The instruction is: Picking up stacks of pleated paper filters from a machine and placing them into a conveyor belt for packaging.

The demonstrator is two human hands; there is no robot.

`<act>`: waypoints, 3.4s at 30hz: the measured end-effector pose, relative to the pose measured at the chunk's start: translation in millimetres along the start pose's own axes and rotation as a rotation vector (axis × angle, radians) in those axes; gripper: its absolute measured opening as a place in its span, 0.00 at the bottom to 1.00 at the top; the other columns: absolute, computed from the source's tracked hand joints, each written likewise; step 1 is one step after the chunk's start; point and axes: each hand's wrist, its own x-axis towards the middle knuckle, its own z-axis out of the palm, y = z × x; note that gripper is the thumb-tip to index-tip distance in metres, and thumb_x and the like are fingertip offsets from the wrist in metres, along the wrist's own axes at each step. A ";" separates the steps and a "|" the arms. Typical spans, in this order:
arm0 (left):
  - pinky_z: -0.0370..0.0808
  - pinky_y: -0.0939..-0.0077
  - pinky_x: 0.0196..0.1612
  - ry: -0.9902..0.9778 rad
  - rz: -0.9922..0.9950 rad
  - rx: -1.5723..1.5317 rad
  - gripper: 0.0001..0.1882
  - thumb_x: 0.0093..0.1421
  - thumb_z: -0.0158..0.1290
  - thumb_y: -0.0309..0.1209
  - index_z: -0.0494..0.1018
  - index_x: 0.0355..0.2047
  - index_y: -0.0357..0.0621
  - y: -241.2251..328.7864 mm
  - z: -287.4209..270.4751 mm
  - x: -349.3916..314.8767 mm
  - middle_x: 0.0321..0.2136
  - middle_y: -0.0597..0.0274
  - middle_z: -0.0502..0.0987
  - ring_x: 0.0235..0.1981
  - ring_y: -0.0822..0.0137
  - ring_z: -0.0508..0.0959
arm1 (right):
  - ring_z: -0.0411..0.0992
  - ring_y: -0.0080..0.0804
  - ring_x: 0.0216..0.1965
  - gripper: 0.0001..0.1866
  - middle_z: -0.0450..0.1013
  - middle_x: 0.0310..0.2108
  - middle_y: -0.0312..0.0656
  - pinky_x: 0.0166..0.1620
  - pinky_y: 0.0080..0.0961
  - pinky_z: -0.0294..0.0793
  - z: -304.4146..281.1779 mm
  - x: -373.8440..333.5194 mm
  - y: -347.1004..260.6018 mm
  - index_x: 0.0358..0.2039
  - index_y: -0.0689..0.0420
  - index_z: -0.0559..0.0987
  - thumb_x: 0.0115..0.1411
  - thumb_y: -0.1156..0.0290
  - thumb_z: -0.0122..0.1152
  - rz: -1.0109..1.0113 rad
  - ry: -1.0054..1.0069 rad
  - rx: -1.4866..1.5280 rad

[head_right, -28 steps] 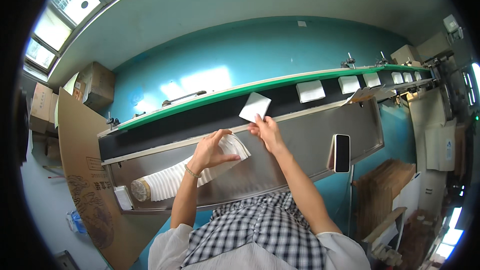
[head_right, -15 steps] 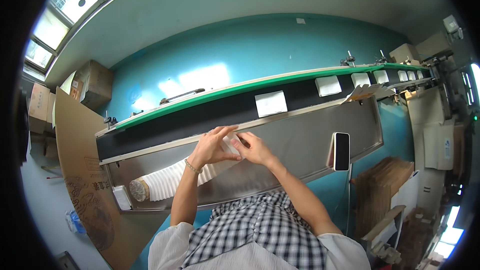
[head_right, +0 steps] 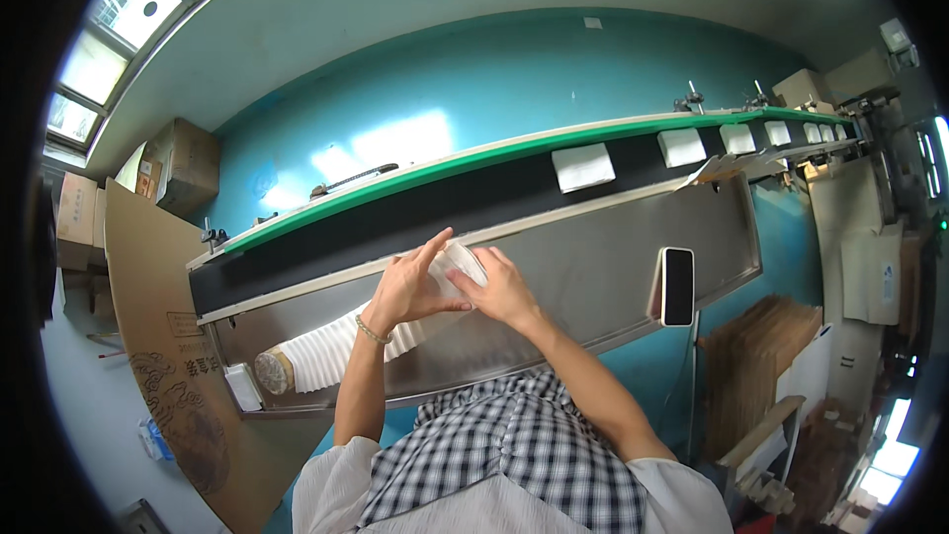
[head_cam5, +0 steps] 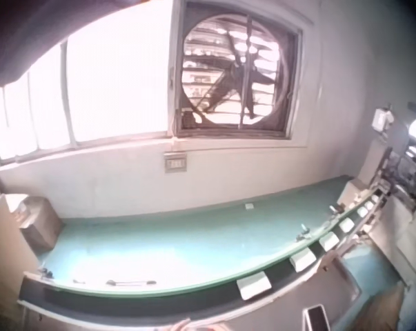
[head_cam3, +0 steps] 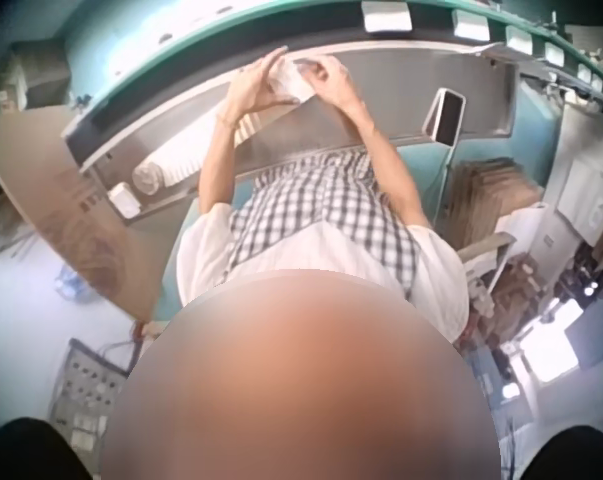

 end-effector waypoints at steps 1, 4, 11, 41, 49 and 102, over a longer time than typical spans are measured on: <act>0.71 0.55 0.54 -0.029 -0.036 0.009 0.52 0.39 0.69 0.60 0.65 0.62 0.54 1.6 -3.4 -0.5 0.51 0.52 0.77 0.53 0.50 0.76 | 0.77 0.37 0.38 0.22 0.76 0.38 0.48 0.41 0.32 0.75 5.9 2.6 0.3 0.45 0.62 0.78 0.61 0.55 0.65 -0.021 0.012 -0.010; 0.76 0.60 0.46 0.030 0.001 -0.040 0.51 0.38 0.71 0.58 0.69 0.59 0.46 -1.3 -2.4 -3.7 0.46 0.47 0.78 0.39 0.48 0.81 | 0.75 0.29 0.37 0.21 0.77 0.36 0.43 0.41 0.30 0.75 13.4 3.9 9.7 0.45 0.63 0.78 0.61 0.58 0.66 0.304 -0.084 0.525; 0.77 0.63 0.42 0.044 0.010 -0.009 0.41 0.41 0.70 0.56 0.71 0.50 0.44 -3.5 -0.8 -10.3 0.43 0.52 0.79 0.38 0.52 0.81 | 0.76 0.24 0.37 0.15 0.79 0.37 0.43 0.39 0.22 0.74 -12.7 11.0 46.8 0.44 0.66 0.77 0.63 0.67 0.62 0.306 -0.108 0.461; 0.76 0.60 0.48 0.057 -0.018 -0.031 0.44 0.40 0.71 0.55 0.71 0.53 0.43 -13.5 -12.2 -25.1 0.48 0.48 0.78 0.46 0.48 0.80 | 0.73 0.23 0.38 0.24 0.77 0.35 0.41 0.41 0.23 0.74 42.8 -2.2 7.2 0.46 0.63 0.78 0.61 0.53 0.65 0.113 -0.095 0.214; 0.75 0.60 0.50 -0.001 -0.077 -0.070 0.39 0.41 0.70 0.56 0.73 0.47 0.45 -12.5 -18.3 -28.1 0.45 0.52 0.78 0.47 0.50 0.79 | 0.75 0.22 0.34 0.17 0.78 0.39 0.42 0.35 0.23 0.75 9.0 -0.5 35.9 0.44 0.68 0.79 0.60 0.68 0.63 0.376 -0.295 0.441; 0.76 0.59 0.47 0.108 -0.065 0.050 0.48 0.38 0.71 0.59 0.70 0.55 0.46 -38.4 -29.1 -72.7 0.45 0.49 0.79 0.43 0.47 0.80 | 0.75 0.28 0.36 0.21 0.77 0.35 0.40 0.41 0.25 0.76 72.8 -7.1 -14.7 0.45 0.61 0.79 0.66 0.54 0.59 0.217 -0.271 0.230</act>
